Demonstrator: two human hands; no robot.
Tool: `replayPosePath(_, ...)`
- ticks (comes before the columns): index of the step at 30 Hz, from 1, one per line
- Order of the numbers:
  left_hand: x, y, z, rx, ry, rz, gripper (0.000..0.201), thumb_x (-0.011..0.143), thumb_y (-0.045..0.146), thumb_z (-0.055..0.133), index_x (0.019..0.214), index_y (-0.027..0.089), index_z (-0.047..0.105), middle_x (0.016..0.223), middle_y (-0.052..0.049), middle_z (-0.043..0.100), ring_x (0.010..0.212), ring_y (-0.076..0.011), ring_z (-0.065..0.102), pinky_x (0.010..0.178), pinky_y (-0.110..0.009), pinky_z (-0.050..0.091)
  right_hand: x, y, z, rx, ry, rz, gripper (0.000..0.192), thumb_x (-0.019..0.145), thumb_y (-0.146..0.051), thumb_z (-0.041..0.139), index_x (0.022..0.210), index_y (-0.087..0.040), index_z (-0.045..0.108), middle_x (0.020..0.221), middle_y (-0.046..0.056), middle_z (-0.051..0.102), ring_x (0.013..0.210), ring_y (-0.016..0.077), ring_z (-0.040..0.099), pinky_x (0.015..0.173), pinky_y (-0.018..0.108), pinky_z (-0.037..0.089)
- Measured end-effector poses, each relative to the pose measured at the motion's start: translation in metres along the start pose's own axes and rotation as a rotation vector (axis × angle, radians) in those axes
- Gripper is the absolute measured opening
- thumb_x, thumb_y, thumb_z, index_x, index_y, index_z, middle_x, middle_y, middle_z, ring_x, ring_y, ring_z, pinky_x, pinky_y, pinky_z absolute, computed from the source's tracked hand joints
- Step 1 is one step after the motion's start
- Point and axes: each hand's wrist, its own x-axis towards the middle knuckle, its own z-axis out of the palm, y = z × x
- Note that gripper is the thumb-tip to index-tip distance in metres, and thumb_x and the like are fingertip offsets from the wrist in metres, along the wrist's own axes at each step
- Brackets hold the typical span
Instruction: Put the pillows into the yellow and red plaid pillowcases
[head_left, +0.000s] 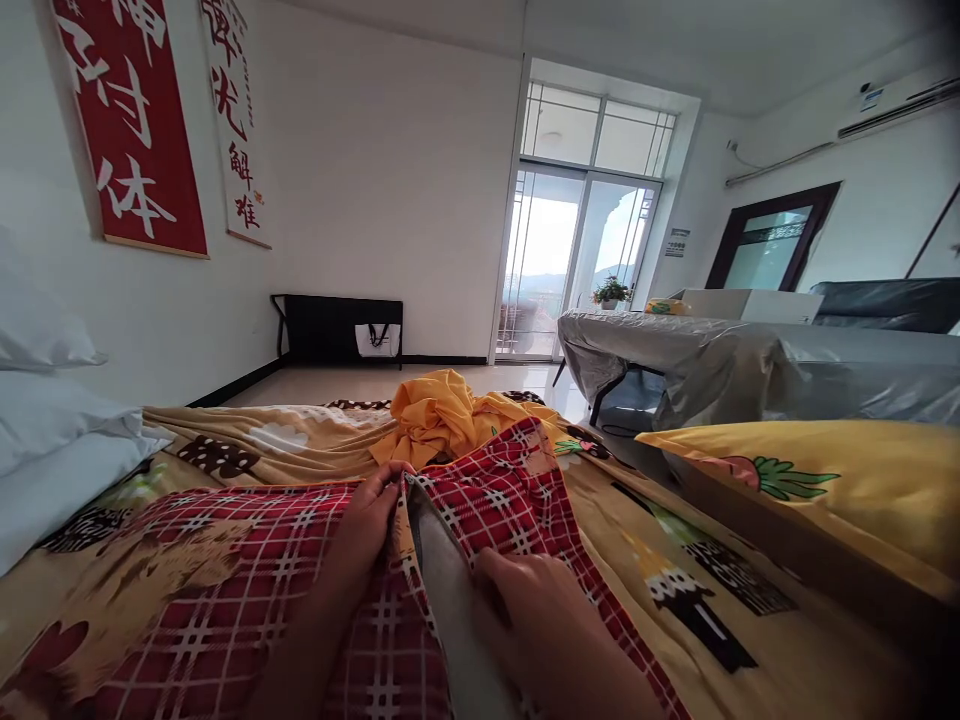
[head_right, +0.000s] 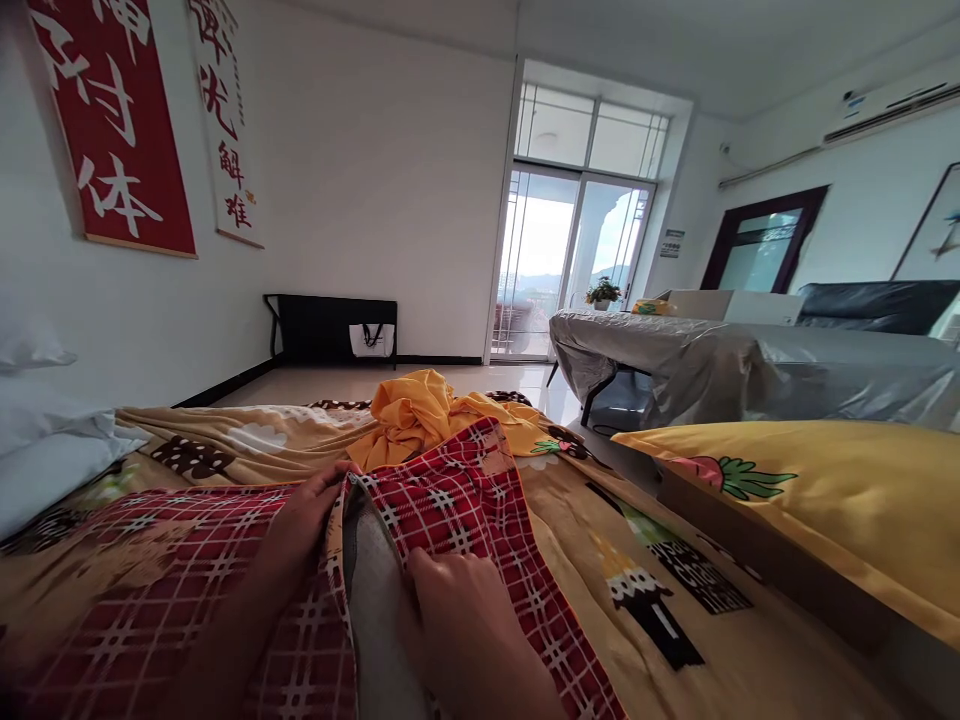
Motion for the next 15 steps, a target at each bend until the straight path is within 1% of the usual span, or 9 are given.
replayPosePath(3,-0.001,-0.002,0.005,0.157,-0.01,0.141,0.034,0.072,0.046,0.053,0.09,0.018,0.058,0.086,-0.004,0.065,0.083,-0.0211,0.059,0.073,-0.03,0.044,-0.006,-0.003,-0.006,0.139,0.019,-0.037,0.019,0.074,-0.009,0.061,0.061,-0.021,0.054,0.055,-0.006,0.065,0.046,0.0091,0.058,0.047,0.025,0.022)
replayPosePath(5,-0.001,-0.005,0.007,0.222,-0.022,0.215,0.034,0.077,0.047,0.05,0.091,0.017,0.058,0.093,-0.007,0.065,0.091,-0.024,0.059,0.077,-0.033,0.045,-0.01,-0.008,-0.005,0.216,0.015,-0.06,0.016,0.077,-0.015,0.063,0.064,-0.022,0.056,0.053,-0.008,0.064,0.045,0.008,0.057,0.046,0.023,0.025)
replayPosePath(7,-0.001,-0.008,0.008,0.257,-0.025,0.26,0.033,0.08,0.045,0.049,0.092,0.017,0.058,0.095,-0.009,0.065,0.092,-0.0246,0.06,0.08,-0.035,0.046,-0.012,-0.016,0.003,0.192,0.039,-0.075,0.015,0.078,-0.027,0.066,0.068,-0.022,0.057,0.05,-0.007,0.062,0.041,0.0097,0.055,0.044,0.024,0.023)
replayPosePath(9,-0.001,-0.011,0.007,0.276,-0.023,0.278,0.031,0.081,0.043,0.049,0.092,0.017,0.059,0.094,-0.008,0.066,0.091,-0.0243,0.061,0.08,-0.035,0.046,-0.011,-0.024,0.016,0.092,0.122,-0.081,0.018,0.075,-0.033,0.068,0.071,-0.021,0.055,0.049,-0.004,0.063,0.038,0.0125,0.055,0.043,0.027,0.02)
replayPosePath(10,0.0,-0.012,0.007,0.28,-0.024,0.281,0.03,0.081,0.043,0.049,0.092,0.017,0.059,0.093,-0.008,0.066,0.09,-0.024,0.061,0.08,-0.035,0.046,-0.01,-0.027,0.022,0.042,0.172,-0.09,0.018,0.073,-0.032,0.067,0.071,-0.021,0.054,0.05,-0.003,0.064,0.038,0.0136,0.055,0.043,0.028,0.019)
replayPosePath(12,0.001,-0.012,0.005,0.282,-0.025,0.281,0.03,0.081,0.042,0.049,0.092,0.017,0.06,0.093,-0.008,0.067,0.088,-0.0235,0.062,0.079,-0.035,0.046,-0.008,-0.031,0.032,-0.021,0.262,-0.118,0.012,0.071,-0.02,0.062,0.071,-0.021,0.05,0.051,-0.003,0.064,0.039,0.0143,0.057,0.043,0.028,0.019)
replayPosePath(15,0.002,-0.01,0.004,0.251,-0.012,0.272,0.03,0.079,0.042,0.052,0.09,0.016,0.061,0.089,-0.007,0.067,0.084,-0.0224,0.062,0.077,-0.033,0.047,-0.01,-0.029,0.036,-0.06,0.347,-0.167,0.016,0.065,-0.008,0.054,0.066,-0.022,0.045,0.047,-0.004,0.06,0.037,0.0137,0.056,0.043,0.03,0.019)
